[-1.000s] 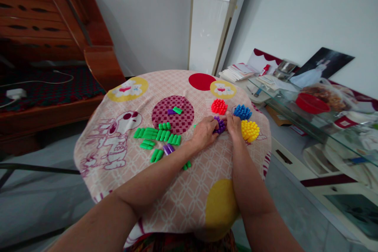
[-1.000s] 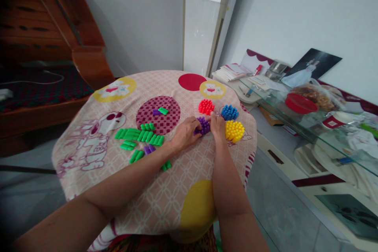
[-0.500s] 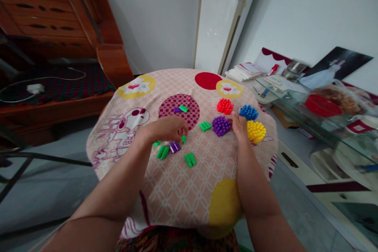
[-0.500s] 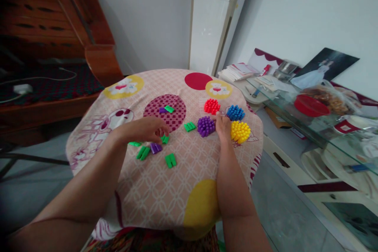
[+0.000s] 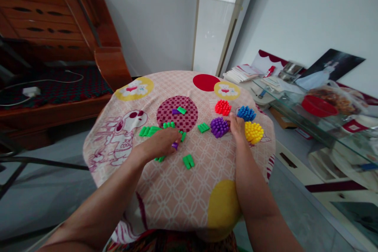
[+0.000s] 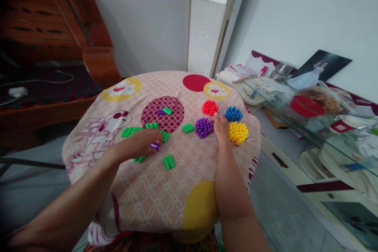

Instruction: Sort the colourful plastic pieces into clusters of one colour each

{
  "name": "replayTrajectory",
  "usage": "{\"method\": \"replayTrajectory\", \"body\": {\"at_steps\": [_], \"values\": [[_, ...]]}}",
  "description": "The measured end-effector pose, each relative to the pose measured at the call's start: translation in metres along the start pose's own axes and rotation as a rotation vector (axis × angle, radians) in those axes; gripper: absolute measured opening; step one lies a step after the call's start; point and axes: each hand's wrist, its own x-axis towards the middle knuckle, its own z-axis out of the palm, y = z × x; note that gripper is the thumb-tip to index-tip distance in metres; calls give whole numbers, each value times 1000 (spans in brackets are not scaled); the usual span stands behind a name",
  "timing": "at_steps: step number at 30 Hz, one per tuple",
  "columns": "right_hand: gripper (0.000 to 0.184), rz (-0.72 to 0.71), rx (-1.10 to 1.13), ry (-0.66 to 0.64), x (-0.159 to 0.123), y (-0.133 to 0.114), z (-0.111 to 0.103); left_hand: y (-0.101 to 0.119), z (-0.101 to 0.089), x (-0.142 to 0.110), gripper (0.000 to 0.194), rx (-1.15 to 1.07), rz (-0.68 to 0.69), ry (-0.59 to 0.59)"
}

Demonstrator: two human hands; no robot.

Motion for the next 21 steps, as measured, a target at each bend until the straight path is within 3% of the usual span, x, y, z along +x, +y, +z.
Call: {"method": "replayTrajectory", "body": {"at_steps": [5, 8, 11, 15, 19, 21], "values": [[67, 70, 6, 1, -2, -5, -2, 13, -20, 19, 8, -129, -39, 134], [66, 63, -3, -6, -3, -8, -3, 22, -27, 47, 12, -361, 18, 212], [66, 79, -34, 8, -4, -8, -2, 28, -20, 84, 17, -493, 14, 255], [69, 79, -16, 6, -4, -7, -2, 27, -1, 120, 19, -444, 16, 188], [71, 80, -39, -19, -3, -7, -4, 21, 4, 122, 20, -462, 4, 42], [70, 75, -46, -23, -3, -7, -3, 20, 1, 118, 17, -533, 1, 37]]}}
